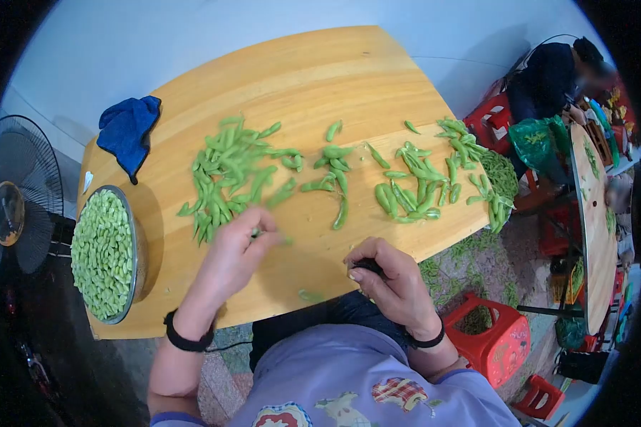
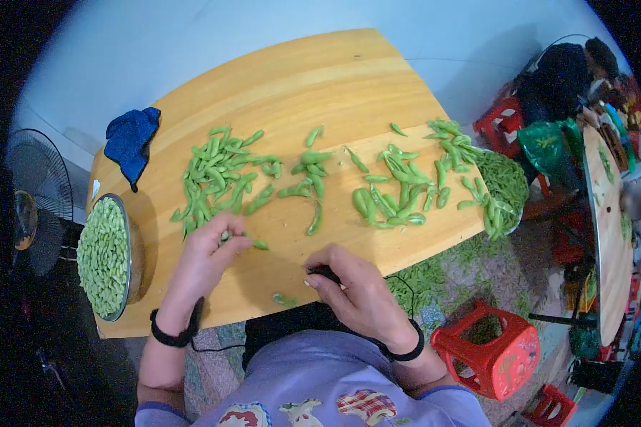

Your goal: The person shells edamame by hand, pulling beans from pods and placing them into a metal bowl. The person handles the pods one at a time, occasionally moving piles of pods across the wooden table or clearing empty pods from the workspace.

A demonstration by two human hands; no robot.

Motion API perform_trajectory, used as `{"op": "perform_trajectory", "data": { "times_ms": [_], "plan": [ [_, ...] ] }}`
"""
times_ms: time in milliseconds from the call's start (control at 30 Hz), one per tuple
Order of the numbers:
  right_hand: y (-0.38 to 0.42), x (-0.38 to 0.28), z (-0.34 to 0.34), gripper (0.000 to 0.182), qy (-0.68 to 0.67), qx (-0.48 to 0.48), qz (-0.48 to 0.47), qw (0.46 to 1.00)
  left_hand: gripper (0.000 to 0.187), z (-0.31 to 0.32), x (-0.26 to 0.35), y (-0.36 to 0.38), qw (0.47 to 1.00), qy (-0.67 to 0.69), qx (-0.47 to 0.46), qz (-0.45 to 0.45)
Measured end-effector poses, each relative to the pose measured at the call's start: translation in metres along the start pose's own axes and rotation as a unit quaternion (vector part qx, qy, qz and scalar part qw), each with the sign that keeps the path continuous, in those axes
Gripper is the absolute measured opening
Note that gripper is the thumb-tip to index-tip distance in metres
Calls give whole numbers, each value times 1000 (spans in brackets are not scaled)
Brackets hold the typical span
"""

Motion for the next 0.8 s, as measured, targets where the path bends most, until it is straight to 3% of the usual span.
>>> {"op": "perform_trajectory", "data": {
  "times_ms": [33,67,100,133,200,367,433,800],
  "plan": [
    [-2,0,1,15,-30,1,10,999,6,4,7,4,1000,2,-1,1],
    [-4,0,4,15,-27,2,11,1000,6,14,-7,10,973,208,-5,-99],
    [-7,-6,5,15,-63,6,-20,998,7,32,-18,19,895,402,-11,-193],
    [-8,-11,6,14,-100,11,-51,994,7,36,-16,23,894,405,-13,-193],
    [-13,-6,11,17,-107,-2,-22,994,9,45,-2,27,888,435,-37,-142],
    [-13,8,20,17,-174,-42,42,983,9,38,11,31,935,342,5,-95],
    [-12,-2,18,14,-161,-40,-9,986,8,36,16,32,956,283,15,-76],
    [-8,-10,18,14,-128,-36,8,991,11,19,49,29,993,86,44,73]
  ]
}}
Point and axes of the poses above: each hand's wrist, its own y-axis away from the middle knuckle, its own z-axis out of the palm, x = y × z, the point moved 10 cm from there along -y, towards the middle knuckle, and after that the axes turned 3 degrees about y, right-handed, at the moved point
